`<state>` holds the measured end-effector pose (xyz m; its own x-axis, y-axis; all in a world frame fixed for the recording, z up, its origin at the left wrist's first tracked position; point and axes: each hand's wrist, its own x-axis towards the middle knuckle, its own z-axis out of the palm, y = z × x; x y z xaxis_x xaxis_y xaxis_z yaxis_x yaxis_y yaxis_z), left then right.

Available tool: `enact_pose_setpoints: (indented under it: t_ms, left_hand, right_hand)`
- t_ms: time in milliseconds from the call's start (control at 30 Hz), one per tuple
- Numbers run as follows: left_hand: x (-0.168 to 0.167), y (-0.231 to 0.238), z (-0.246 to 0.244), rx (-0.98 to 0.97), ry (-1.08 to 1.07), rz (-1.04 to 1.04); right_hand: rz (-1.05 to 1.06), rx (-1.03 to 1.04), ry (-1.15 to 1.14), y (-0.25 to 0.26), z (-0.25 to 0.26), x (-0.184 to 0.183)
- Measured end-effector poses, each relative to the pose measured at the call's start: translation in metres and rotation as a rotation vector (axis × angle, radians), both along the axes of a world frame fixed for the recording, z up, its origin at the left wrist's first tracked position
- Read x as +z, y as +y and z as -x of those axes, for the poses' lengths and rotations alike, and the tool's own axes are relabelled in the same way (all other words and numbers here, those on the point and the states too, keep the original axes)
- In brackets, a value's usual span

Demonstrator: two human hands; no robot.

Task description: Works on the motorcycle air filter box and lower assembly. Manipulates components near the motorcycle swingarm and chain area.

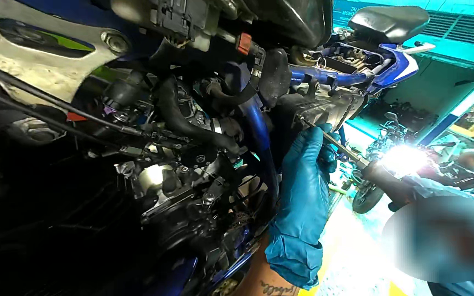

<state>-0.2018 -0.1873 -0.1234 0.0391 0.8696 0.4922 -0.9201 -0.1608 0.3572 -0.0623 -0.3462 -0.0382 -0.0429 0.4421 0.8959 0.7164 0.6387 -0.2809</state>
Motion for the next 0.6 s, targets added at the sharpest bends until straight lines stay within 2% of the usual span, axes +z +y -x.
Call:
enact_pose_setpoints:
  t_ms: [100, 267, 300, 367, 400, 433, 467, 533, 600]
  left_hand:
    - [0.011, -0.008, -0.001, -0.012, -0.020, 0.049]
    - [-0.008, -0.001, -0.004, -0.053, -0.074, 0.011]
    - [-0.001, -0.005, -0.003, -0.073, -0.104, 0.015]
    - [0.034, -0.029, 0.000, -0.109, -0.165, 0.097]
    - [0.031, -0.025, -0.002, -0.154, -0.219, -0.125]
    - [0.057, -0.045, -0.002, -0.103, -0.206, 0.150]
    - [0.057, -0.046, -0.003, -0.083, -0.172, 0.207]
    - [0.012, -0.016, -0.006, -0.103, -0.144, -0.038]
    - [-0.001, -0.007, -0.009, -0.106, -0.159, -0.120]
  right_hand:
    - [-0.030, -0.009, -0.015, 0.001, 0.005, 0.006]
    - [-0.030, -0.037, -0.075, -0.005, 0.013, 0.010]
    - [-0.048, -0.032, -0.121, -0.005, 0.010, 0.009]
    - [-0.042, -0.045, -0.293, -0.006, -0.003, 0.009]
    - [-0.049, -0.059, -0.394, -0.008, -0.006, 0.011]
    - [-0.065, -0.076, -0.495, -0.011, -0.004, 0.015]
    - [-0.089, -0.091, -0.586, -0.014, 0.000, 0.020]
    - [-0.136, -0.102, -0.701, -0.015, 0.002, 0.027]
    - [-0.129, -0.098, -0.716, -0.013, -0.002, 0.030]
